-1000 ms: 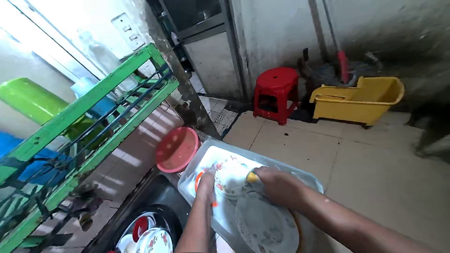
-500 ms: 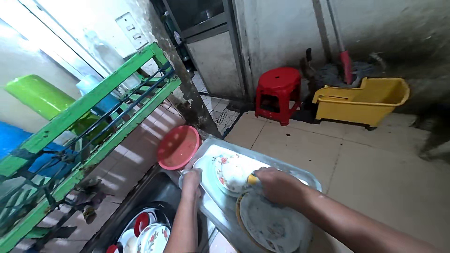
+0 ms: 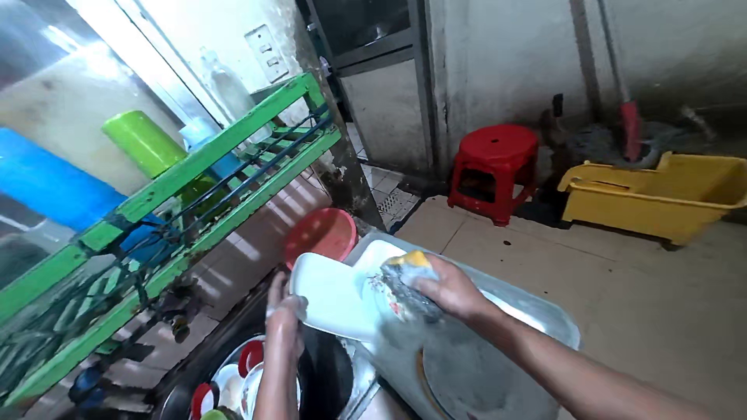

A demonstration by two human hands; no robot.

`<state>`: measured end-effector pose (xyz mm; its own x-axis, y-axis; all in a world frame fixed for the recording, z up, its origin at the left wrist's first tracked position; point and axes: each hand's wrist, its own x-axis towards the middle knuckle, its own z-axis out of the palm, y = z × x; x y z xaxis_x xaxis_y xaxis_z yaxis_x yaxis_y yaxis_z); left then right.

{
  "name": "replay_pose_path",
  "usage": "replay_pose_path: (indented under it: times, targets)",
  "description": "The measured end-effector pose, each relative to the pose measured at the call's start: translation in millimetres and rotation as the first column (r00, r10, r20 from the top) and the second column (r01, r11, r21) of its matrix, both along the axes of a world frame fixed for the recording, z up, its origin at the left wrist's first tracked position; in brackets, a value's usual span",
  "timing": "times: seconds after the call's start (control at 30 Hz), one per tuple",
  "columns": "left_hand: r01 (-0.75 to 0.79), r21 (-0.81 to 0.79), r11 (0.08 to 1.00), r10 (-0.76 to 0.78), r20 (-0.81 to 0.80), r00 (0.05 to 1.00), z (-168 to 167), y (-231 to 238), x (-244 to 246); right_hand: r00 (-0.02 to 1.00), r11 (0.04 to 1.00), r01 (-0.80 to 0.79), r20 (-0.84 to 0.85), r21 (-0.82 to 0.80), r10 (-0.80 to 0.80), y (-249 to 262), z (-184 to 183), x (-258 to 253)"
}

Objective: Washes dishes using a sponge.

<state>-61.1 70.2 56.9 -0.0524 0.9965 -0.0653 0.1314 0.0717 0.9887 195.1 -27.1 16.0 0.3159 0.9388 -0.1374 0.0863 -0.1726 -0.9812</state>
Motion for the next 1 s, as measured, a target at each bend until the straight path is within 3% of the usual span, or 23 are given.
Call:
replay_pose_path:
  times: [0.07,0.17,0.23,0.3,0.4,0.47,0.57,0.6,0.67,0.77,0.83,0.9,0.93,1.0]
  targets:
    - [0.065,-0.139,0.988,-0.071,-0.041,0.997,-3,2,4,0.997,0.997,-0.031,-0.062,0.071,0.035,16,12,-22]
    - [0.040,-0.245,0.969,-0.084,-0.175,0.981,-9,0,16,0.990,0.995,-0.052,-0.126,0.090,0.063,35,16,-53]
    - [0.003,-0.181,0.983,-0.032,-0.154,0.988,-10,-3,15,0.982,0.996,-0.030,-0.184,0.080,0.045,46,9,-68]
    - [-0.061,-0.055,0.997,0.059,-0.035,0.998,1,-7,5,0.975,0.996,0.014,-0.222,0.090,0.006,52,2,-78]
    - [-0.126,0.071,0.989,0.113,0.163,0.980,33,-14,-16,0.995,0.976,0.020,-0.100,0.218,0.002,47,-2,-87]
    - [-0.097,0.070,0.993,0.076,0.261,0.962,51,-20,-27,0.998,0.919,-0.035,0.061,0.394,0.013,45,2,-100]
    - [0.134,-0.011,0.991,-0.118,0.412,0.904,51,-42,-26,0.949,0.787,-0.260,0.297,0.560,0.102,49,20,-127]
    - [0.189,-0.042,0.981,-0.154,0.424,0.892,44,-50,-20,0.918,0.769,-0.335,0.371,0.544,0.137,53,27,-132]
    - [0.208,-0.113,0.972,-0.137,0.448,0.884,30,-63,-8,0.842,0.847,-0.432,0.477,0.312,0.253,68,35,-126]
    - [0.184,-0.178,0.967,-0.103,0.389,0.915,12,-70,0,0.840,0.932,-0.347,0.477,0.106,0.258,85,24,-123]
    - [0.158,-0.204,0.966,-0.073,0.371,0.926,8,-71,-2,0.879,0.922,-0.346,0.404,0.171,0.255,69,16,-136]
    - [0.105,-0.259,0.960,-0.011,0.340,0.940,8,-74,-5,0.946,0.855,-0.235,0.310,0.462,0.093,50,-3,-155]
    - [0.094,-0.260,0.961,-0.006,0.319,0.948,8,-77,-4,0.953,0.834,-0.219,0.295,0.507,0.071,47,-10,-156]
    - [0.099,-0.194,0.976,-0.047,0.258,0.965,4,-91,1,0.925,0.896,-0.298,0.332,0.329,0.185,56,-14,-139]
